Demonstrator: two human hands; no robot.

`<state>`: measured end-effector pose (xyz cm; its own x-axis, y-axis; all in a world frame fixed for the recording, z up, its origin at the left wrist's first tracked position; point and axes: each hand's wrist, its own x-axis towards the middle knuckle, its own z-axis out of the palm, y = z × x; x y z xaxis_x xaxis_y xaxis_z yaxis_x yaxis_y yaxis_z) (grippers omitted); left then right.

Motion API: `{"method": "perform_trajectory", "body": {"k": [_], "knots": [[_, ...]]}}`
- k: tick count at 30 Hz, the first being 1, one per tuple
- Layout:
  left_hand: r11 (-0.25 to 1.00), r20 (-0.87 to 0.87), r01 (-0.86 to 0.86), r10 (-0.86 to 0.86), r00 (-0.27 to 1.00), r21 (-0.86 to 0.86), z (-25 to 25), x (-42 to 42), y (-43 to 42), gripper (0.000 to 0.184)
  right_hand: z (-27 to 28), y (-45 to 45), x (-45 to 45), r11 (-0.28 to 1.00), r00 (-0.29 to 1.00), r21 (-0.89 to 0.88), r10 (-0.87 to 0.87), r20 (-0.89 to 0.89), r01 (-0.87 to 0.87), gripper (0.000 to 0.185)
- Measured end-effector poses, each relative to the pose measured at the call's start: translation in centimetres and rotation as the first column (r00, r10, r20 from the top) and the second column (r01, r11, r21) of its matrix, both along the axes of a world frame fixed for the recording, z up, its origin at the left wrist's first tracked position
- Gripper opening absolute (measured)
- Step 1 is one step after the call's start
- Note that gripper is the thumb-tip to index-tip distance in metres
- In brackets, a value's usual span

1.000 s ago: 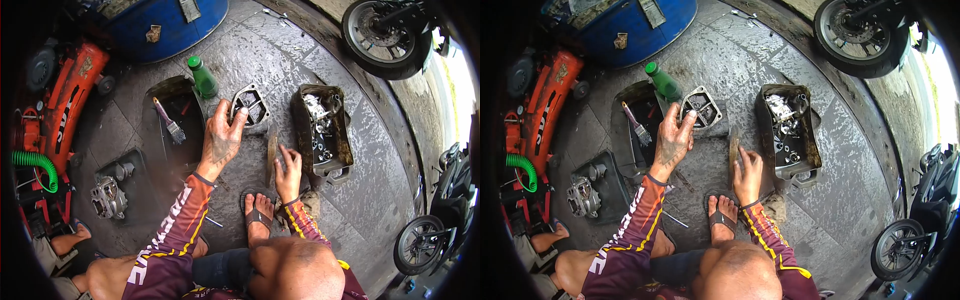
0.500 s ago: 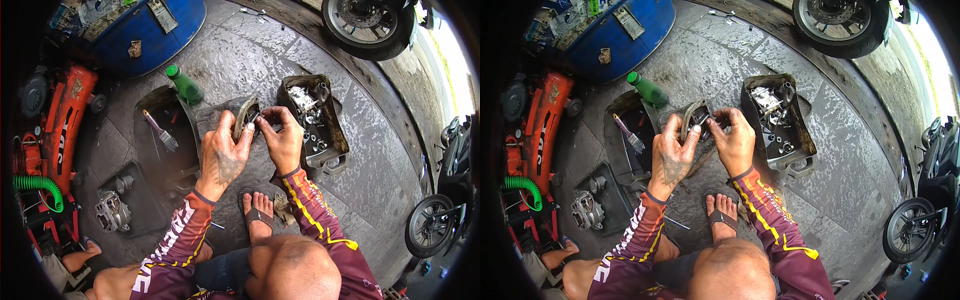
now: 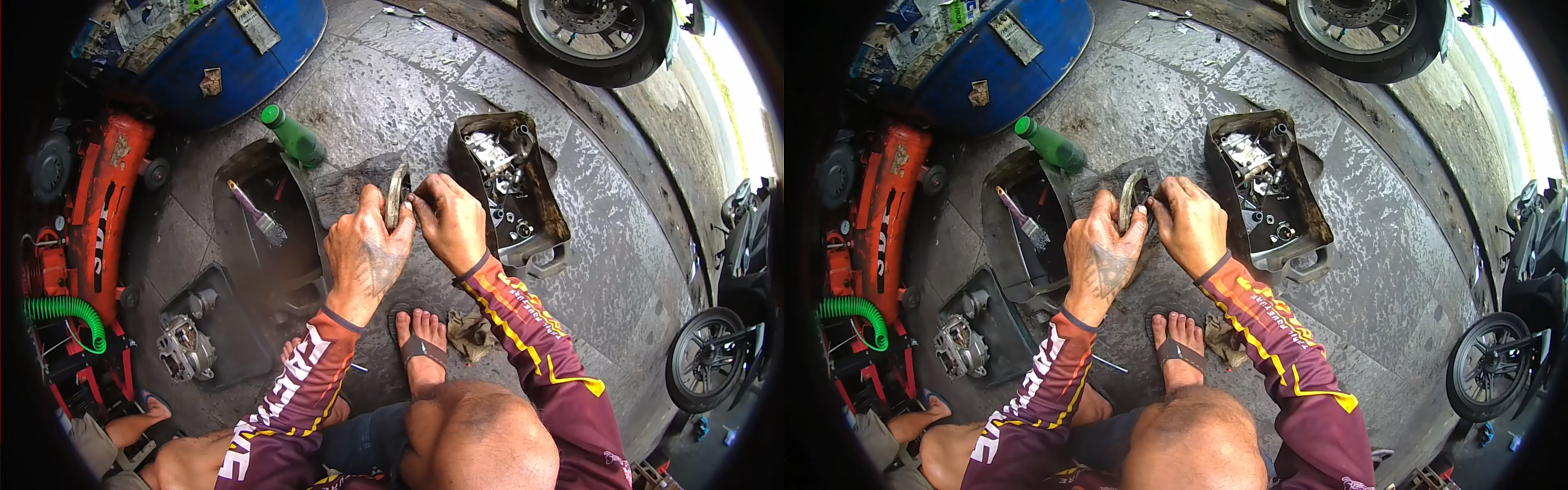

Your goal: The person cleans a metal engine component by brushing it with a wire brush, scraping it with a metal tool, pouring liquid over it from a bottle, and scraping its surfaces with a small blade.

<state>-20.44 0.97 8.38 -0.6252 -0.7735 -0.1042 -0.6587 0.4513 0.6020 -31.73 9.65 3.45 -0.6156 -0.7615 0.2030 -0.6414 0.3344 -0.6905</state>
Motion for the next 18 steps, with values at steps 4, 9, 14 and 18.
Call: {"method": "perform_trajectory", "body": {"k": [4,9,14,18], "knots": [[1.000,0.040,0.007,-0.007,0.999,0.013,0.0,0.1,-0.2,0.034,0.0,0.1,-0.3,0.998,0.997,-0.017,0.053,-0.049,-0.054,0.016],[1.000,0.038,0.008,-0.009,0.999,0.006,0.2,0.2,-0.6,0.034,-0.4,0.1,-1.4,0.996,0.999,-0.087,-0.013,0.031,0.016,0.017],[0.995,-0.028,-0.032,0.035,0.999,0.092,0.8,0.4,-1.5,0.033,0.5,0.7,-2.9,0.982,0.981,-0.137,-0.105,0.166,0.128,0.015],[0.988,-0.034,-0.059,0.065,0.997,0.143,0.9,0.4,-1.8,0.033,1.1,0.5,-1.5,0.992,0.944,-0.100,-0.036,0.329,0.073,0.018]]}}
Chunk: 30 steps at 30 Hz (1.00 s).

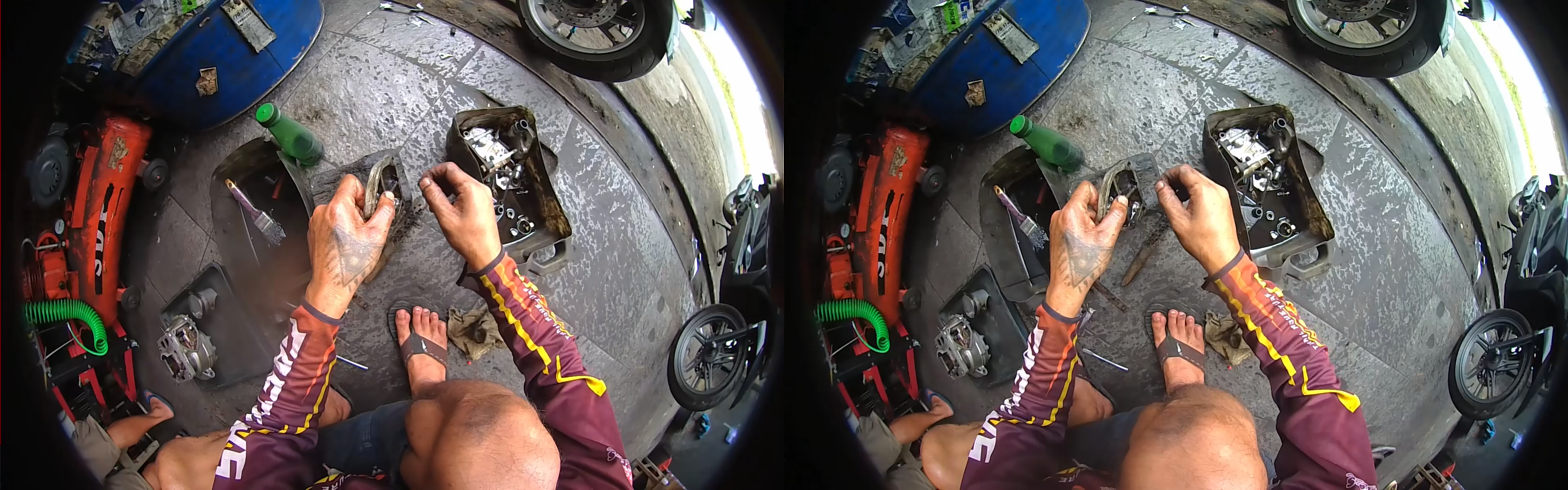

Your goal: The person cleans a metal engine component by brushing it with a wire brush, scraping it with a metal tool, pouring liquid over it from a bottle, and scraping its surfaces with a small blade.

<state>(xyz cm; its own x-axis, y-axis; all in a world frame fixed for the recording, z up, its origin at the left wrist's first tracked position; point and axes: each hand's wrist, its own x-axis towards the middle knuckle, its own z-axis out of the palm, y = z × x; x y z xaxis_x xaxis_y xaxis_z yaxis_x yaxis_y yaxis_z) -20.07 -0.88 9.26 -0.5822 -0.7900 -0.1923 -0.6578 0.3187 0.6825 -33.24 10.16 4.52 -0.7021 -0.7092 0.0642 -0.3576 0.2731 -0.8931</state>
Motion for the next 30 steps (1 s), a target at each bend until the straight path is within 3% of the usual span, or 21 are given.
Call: {"method": "perform_trajectory", "body": {"k": [4,6,7,12,20,24,27,30], "knots": [[0.996,-0.053,0.053,-0.057,0.997,-0.078,0.0,0.0,0.3,0.030,-0.4,-1.0,0.7,0.999,0.997,0.000,0.053,0.055,-0.053,0.023],[0.989,-0.048,0.076,-0.083,0.995,-0.127,-0.2,0.0,0.5,0.029,-0.7,-1.4,0.6,0.999,0.998,0.001,0.052,-0.027,-0.052,0.023],[0.982,-0.059,0.096,-0.106,0.993,-0.160,-0.3,0.1,0.7,0.029,0.2,-1.4,0.5,0.991,0.998,0.114,0.066,-0.007,-0.065,0.024],[0.925,-0.027,0.209,-0.229,0.973,-0.317,-1.4,0.3,1.3,0.028,-1.1,-1.3,0.2,0.996,0.997,0.069,0.054,-0.047,-0.051,0.024],[0.948,-0.041,0.146,-0.164,0.986,-0.285,-1.4,0.2,1.4,0.029,-0.7,-1.2,1.1,1.000,0.991,0.031,0.003,-0.131,0.001,0.021],[0.993,-0.289,0.105,-0.084,0.954,0.058,1.2,-0.1,-1.0,0.033,1.2,-1.4,0.9,0.992,0.999,-0.119,-0.039,0.035,0.043,0.015],[0.931,-0.349,0.187,-0.070,0.935,0.313,4.7,0.1,-4.2,0.034,1.6,-2.0,1.2,0.948,0.982,-0.296,-0.064,0.178,0.115,0.012],[0.866,-0.341,0.274,-0.130,0.931,0.418,6.4,1.4,-7.5,0.028,2.7,-2.4,1.7,0.920,0.943,-0.370,0.001,0.332,0.130,0.012]]}}
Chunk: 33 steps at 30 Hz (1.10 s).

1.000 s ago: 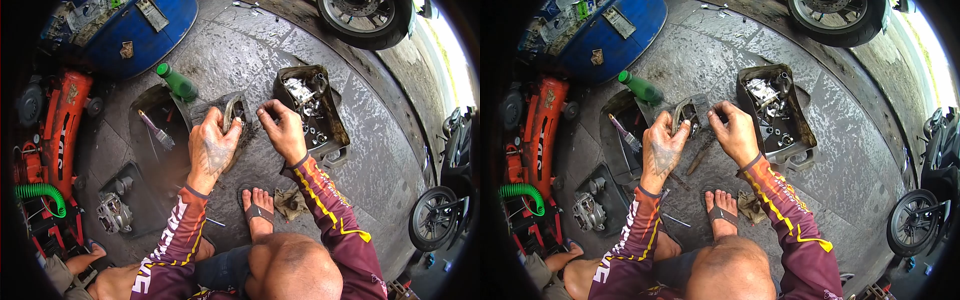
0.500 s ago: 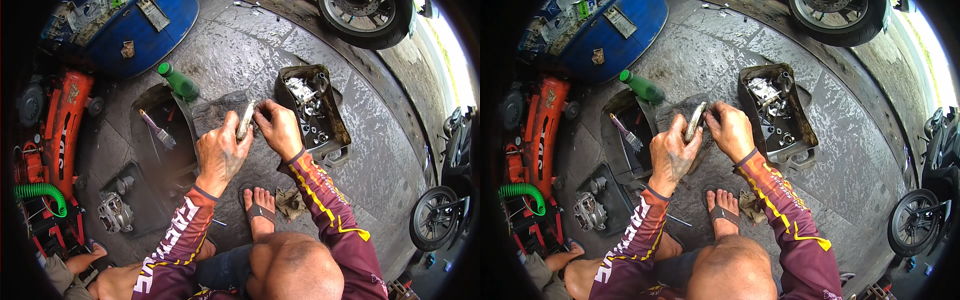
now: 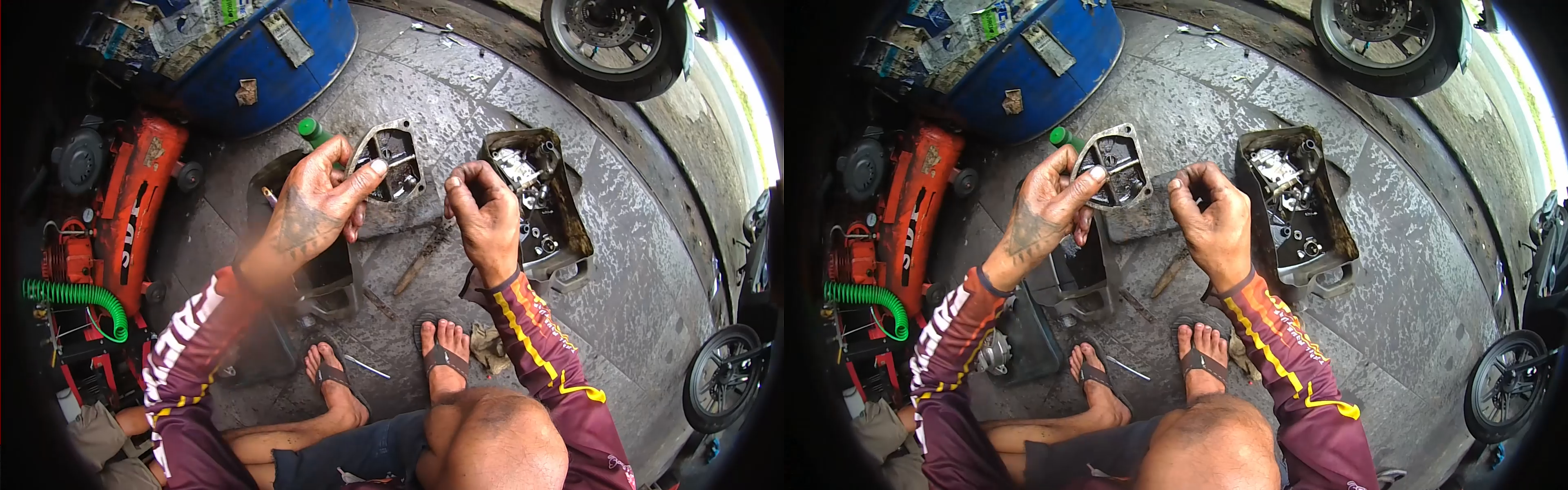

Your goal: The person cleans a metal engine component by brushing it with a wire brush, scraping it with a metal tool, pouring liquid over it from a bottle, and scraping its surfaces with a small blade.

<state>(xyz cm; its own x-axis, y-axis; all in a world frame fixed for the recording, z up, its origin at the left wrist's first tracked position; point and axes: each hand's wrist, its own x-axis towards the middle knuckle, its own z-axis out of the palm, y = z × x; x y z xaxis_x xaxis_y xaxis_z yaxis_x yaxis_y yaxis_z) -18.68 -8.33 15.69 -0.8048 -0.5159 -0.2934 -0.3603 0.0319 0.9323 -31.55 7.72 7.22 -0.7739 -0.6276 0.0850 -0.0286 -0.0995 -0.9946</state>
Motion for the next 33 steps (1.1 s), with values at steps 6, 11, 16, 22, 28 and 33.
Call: {"method": "perform_trajectory", "body": {"k": [6,11,16,22,28,33], "knots": [[0.999,0.128,-0.035,0.033,0.991,0.018,5.1,6.1,-2.5,0.031,-1.1,-0.2,0.6,0.977,0.988,0.177,0.136,-0.069,-0.122,0.017],[0.993,0.104,-0.101,0.094,0.990,0.063,6.1,12.2,-2.5,0.026,-1.3,-1.6,4.1,0.989,0.959,0.104,0.132,-0.252,-0.109,0.017],[0.740,-0.242,-0.395,0.589,0.771,0.543,-1.6,16.9,0.3,0.032,-1.6,1.8,5.6,0.932,0.977,0.295,0.197,0.078,-0.211,0.013],[0.397,-0.262,-0.102,0.756,0.599,0.912,-10.1,21.5,1.6,0.045,-8.2,10.9,4.4,0.748,0.931,0.635,0.345,-0.122,-0.194,0.017],[0.426,-0.315,-0.113,0.800,0.510,0.898,-10.1,21.7,1.3,0.060,-8.8,10.7,9.3,0.686,0.798,0.681,0.548,-0.252,-0.256,0.017],[0.376,-0.298,-0.067,0.820,0.489,0.924,-10.9,21.9,1.6,0.061,-11.0,7.1,19.0,0.263,0.260,0.741,0.958,-0.124,-0.618,0.029]]}}
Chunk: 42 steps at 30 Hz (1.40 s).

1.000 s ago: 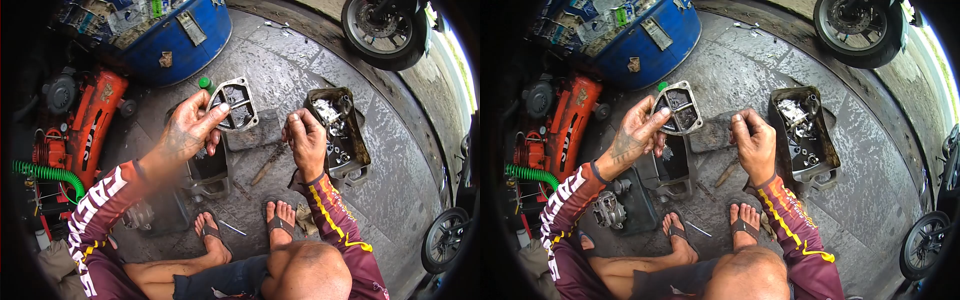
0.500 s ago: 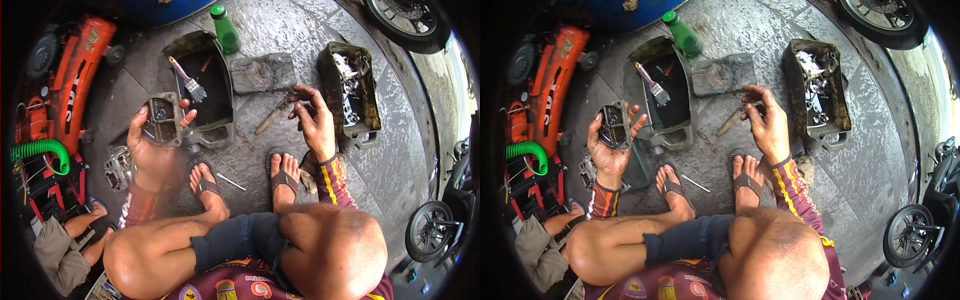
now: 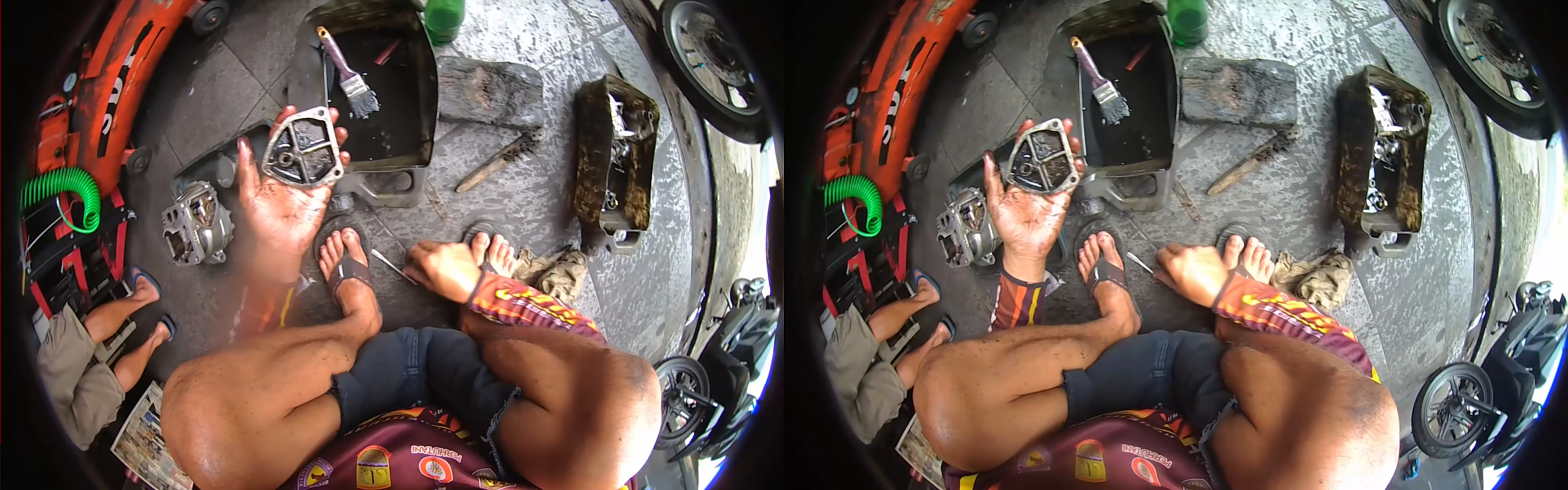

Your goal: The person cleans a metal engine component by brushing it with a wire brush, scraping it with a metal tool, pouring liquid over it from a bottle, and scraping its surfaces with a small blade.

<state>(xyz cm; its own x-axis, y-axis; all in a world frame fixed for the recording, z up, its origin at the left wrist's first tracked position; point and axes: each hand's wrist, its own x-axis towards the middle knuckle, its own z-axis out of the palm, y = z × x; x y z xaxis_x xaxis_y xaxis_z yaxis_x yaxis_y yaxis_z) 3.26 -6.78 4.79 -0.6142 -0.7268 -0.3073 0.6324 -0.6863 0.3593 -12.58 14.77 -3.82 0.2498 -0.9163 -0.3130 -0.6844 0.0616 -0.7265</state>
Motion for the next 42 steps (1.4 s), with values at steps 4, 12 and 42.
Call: {"method": "perform_trajectory", "body": {"k": [4,12,42], "knots": [[0.998,-0.022,-0.049,0.050,0.999,0.030,0.2,0.3,0.1,0.062,-2.0,-0.6,3.8,0.979,0.968,-0.024,0.198,-0.152,-0.204,0.027],[0.994,-0.029,-0.090,0.092,0.995,0.064,0.0,2.0,0.1,0.060,-4.2,-0.6,3.1,0.976,0.921,0.078,0.217,-0.322,-0.202,0.018],[0.992,0.313,-0.108,0.123,0.942,-0.068,-4.0,2.0,-3.1,0.063,4.6,-18.3,-5.6,0.976,0.981,-0.214,-0.006,-0.194,-0.036,0.023]]}}
